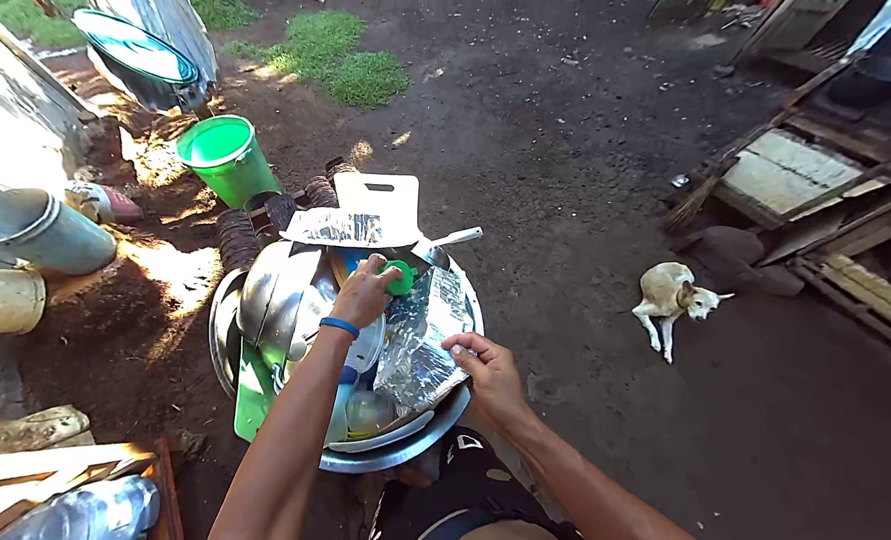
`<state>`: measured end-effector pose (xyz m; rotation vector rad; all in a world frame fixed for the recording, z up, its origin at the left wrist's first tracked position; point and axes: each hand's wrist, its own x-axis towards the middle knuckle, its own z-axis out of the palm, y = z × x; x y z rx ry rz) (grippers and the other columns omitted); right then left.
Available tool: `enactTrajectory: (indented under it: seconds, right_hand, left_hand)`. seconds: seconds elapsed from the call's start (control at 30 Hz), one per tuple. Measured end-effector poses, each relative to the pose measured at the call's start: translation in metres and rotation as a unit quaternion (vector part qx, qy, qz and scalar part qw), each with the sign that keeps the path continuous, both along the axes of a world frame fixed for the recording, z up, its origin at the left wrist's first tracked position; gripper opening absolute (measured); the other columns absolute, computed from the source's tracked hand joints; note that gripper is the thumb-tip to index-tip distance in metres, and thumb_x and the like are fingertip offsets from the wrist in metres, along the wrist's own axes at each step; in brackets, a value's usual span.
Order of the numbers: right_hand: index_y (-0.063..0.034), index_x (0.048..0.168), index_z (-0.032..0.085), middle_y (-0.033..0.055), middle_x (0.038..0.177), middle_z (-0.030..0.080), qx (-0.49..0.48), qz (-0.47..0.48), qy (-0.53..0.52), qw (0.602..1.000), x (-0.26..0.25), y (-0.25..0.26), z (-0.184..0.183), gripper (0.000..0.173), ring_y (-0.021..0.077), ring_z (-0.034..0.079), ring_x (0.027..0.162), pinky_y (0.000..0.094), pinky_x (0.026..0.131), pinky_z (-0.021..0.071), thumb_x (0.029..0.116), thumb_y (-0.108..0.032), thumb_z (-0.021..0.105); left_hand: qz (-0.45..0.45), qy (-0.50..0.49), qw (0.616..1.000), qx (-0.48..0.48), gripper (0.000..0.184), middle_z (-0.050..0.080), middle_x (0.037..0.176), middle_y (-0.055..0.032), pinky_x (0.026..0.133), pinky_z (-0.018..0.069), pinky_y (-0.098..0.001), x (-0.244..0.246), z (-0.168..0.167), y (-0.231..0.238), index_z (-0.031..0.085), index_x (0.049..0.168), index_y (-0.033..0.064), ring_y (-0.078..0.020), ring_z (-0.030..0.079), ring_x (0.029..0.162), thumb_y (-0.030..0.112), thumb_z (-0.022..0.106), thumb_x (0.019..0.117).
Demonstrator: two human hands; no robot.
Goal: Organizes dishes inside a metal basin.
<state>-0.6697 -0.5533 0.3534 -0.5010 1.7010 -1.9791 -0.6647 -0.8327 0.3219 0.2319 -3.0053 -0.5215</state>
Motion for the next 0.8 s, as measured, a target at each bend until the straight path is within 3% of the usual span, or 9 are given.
enactTrajectory:
  seconds: [0.27, 0.37, 0.53, 0.8]
  right_hand:
    - [0.0023, 0.103, 0.074, 0.0129, 0.099, 0.073, -0.073, 0.011, 0.03, 0.997, -0.007, 0.017, 0.017, 0.021, 0.0173, 0.069, 0.085, 0.0339, 0.076, 0.0607, 0.0982, -0.004, 0.054]
    - [0.0038, 0.104, 0.073, 0.0154, 0.101, 0.072, -0.062, 0.022, -0.007, 0.998, -0.012, 0.018, 0.021, 0.021, 0.0206, 0.07, 0.087, 0.0379, 0.079, 0.061, 0.0981, -0.005, 0.055]
    - [0.0031, 0.106, 0.071, 0.0157, 0.099, 0.071, -0.089, 0.028, -0.011, 0.996, -0.032, 0.035, 0.048, 0.022, 0.0208, 0.071, 0.084, 0.0387, 0.076, 0.063, 0.0996, -0.008, 0.052]
    - [-0.0033, 0.104, 0.072, 0.0092, 0.093, 0.073, -0.153, 0.05, -0.035, 0.986, -0.083, 0.059, 0.113, 0.025, 0.0143, 0.072, 0.081, 0.0338, 0.076, 0.0638, 0.1015, -0.009, 0.048]
  left_hand:
    - [0.025, -0.05, 0.998, 0.017, 0.047, 0.051, 0.146, -0.0113, 0.099, 0.0504, -0.0537, 0.016, 0.003, 0.005, 0.068, 0.131, 0.0311, -0.034, 0.054, 0.128, 0.014, 0.076, 0.0874]
    - [0.028, -0.04, 0.999, 0.005, 0.045, 0.052, 0.144, -0.0107, 0.096, 0.0509, -0.0526, 0.021, 0.003, 0.005, 0.068, 0.129, 0.0306, -0.0331, 0.054, 0.125, 0.013, 0.074, 0.0871]
    - [0.043, -0.046, 0.998, 0.01, 0.039, 0.051, 0.145, -0.0109, 0.098, 0.0511, -0.05, 0.029, 0.007, 0.005, 0.068, 0.129, 0.0263, -0.0316, 0.055, 0.126, 0.022, 0.072, 0.0902]
    - [0.1, -0.067, 0.987, 0.109, 0.037, 0.054, 0.143, -0.0123, 0.103, 0.0504, -0.0519, 0.044, 0.02, -0.001, 0.065, 0.133, 0.0231, -0.0297, 0.058, 0.125, 0.029, 0.067, 0.0961]
